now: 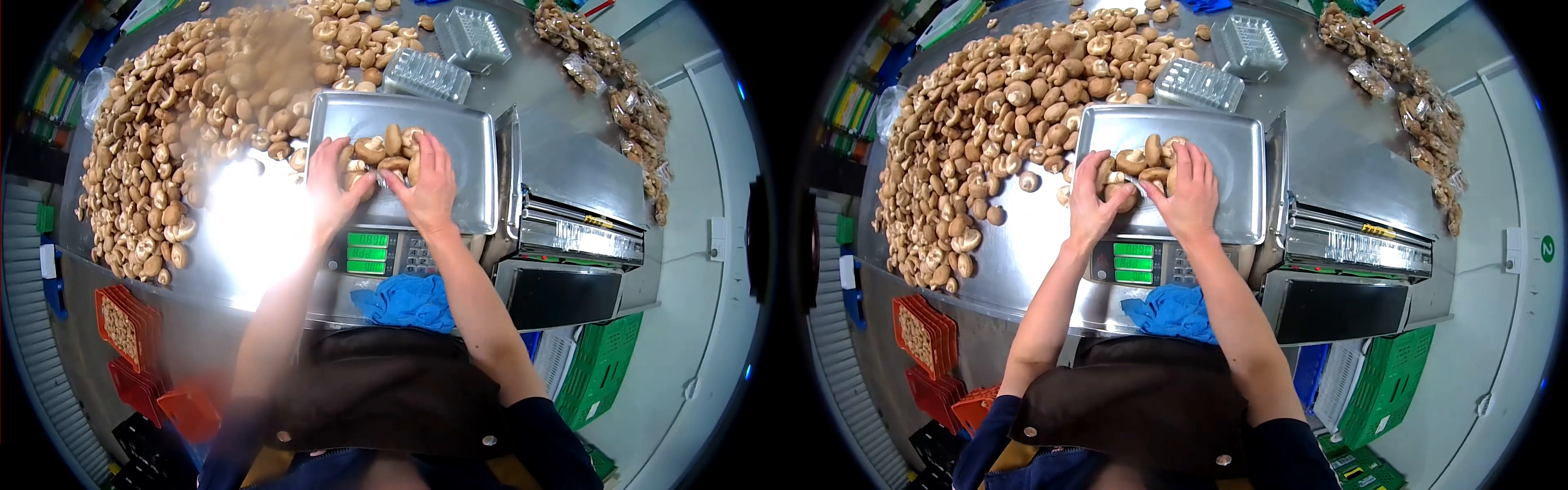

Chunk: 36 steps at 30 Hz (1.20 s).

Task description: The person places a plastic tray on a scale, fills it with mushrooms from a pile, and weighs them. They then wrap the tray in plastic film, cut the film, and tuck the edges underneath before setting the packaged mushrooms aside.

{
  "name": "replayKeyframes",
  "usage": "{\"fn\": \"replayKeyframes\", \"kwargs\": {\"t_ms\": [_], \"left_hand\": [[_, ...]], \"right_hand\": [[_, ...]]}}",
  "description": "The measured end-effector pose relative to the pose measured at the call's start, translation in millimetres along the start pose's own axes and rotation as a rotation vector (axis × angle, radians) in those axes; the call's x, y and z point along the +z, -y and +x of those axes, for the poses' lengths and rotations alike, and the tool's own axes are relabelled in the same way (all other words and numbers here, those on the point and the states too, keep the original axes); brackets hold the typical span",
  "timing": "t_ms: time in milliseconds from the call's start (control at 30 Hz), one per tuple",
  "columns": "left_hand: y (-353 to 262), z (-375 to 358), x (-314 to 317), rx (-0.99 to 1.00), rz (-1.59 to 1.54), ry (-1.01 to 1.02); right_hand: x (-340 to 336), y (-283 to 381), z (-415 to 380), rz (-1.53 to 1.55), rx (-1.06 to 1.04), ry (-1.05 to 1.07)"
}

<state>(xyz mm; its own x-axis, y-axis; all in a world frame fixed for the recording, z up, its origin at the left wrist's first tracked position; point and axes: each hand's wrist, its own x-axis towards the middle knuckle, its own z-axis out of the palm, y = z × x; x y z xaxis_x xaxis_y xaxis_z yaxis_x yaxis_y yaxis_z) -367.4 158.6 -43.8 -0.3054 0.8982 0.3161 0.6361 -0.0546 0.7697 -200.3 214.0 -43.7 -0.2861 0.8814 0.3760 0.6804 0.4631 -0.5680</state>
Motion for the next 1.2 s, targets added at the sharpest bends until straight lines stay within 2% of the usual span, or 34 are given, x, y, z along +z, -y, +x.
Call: {"fn": "replayKeyframes", "kwargs": {"t_ms": [100,200,267,333,400,433,467,500,533,600,667,767,867,933,1067,1133,1200], "left_hand": [[-1.8,-1.1,0.8,-0.007,0.025,0.01],[-0.9,-1.7,0.5,0.005,-0.117,-0.013],[-0.3,-7.3,-5.9,-0.068,-0.142,-0.082],[3.2,-10.0,-18.0,-0.334,-0.265,-0.065],[7.6,-8.8,-30.8,-0.598,-0.379,-0.027],[5.2,-5.1,-30.8,-0.55,-0.358,-0.071],[1.5,-2.1,-32.1,-0.586,-0.414,-0.035],[46.4,-11.1,-8.5,-0.327,-0.16,-0.049],[56.5,-8.0,0.9,-0.278,-0.136,-0.029],[55.1,-2.7,7.2,-0.228,-0.132,-0.003],[35.2,-3.2,-3.5,-0.298,-0.244,0.04],[-42.5,-0.6,-39.2,-0.612,-0.582,0.159],[-100.6,-6.6,-26.0,-0.513,-0.568,0.141],[-130.6,-6.2,2.4,-0.442,-0.583,0.175],[-195.6,7.4,99.0,-0.279,-0.648,0.264],[-199.6,23.7,164.0,-0.146,-0.451,0.315],[-253.4,34.8,200.3,-0.333,-0.603,0.438]], "right_hand": [[1.6,4.0,-2.8,-0.034,0.008,-0.006],[-18.0,4.4,0.8,0.098,0.027,0.081],[-27.3,-8.0,3.6,0.312,0.128,0.027],[-31.3,-34.1,5.9,0.527,0.303,-0.029],[-42.9,-49.7,12.3,0.4,0.447,0.056],[-38.2,-48.6,15.5,0.281,0.451,0.085],[-33.8,-47.2,18.9,0.162,0.453,0.115],[-22.6,-45.6,19.9,0.059,0.406,0.158],[-14.1,-43.9,21.8,-0.044,0.361,0.2],[-7.4,-39.5,21.1,0.074,0.309,0.153],[-16.3,-31.3,18.9,0.151,0.318,0.105],[-56.7,-24.5,14.3,0.205,0.313,0.08],[-131.2,-29.7,8.7,0.267,0.213,0.015],[-177.2,-53.8,7.7,0.216,0.199,-0.004],[-254.3,-145.7,1.8,0.11,0.172,-0.118],[-291.9,-194.7,0.2,0.03,0.199,-0.121],[-324.5,-240.3,3.9,-0.023,0.209,-0.109]]}}
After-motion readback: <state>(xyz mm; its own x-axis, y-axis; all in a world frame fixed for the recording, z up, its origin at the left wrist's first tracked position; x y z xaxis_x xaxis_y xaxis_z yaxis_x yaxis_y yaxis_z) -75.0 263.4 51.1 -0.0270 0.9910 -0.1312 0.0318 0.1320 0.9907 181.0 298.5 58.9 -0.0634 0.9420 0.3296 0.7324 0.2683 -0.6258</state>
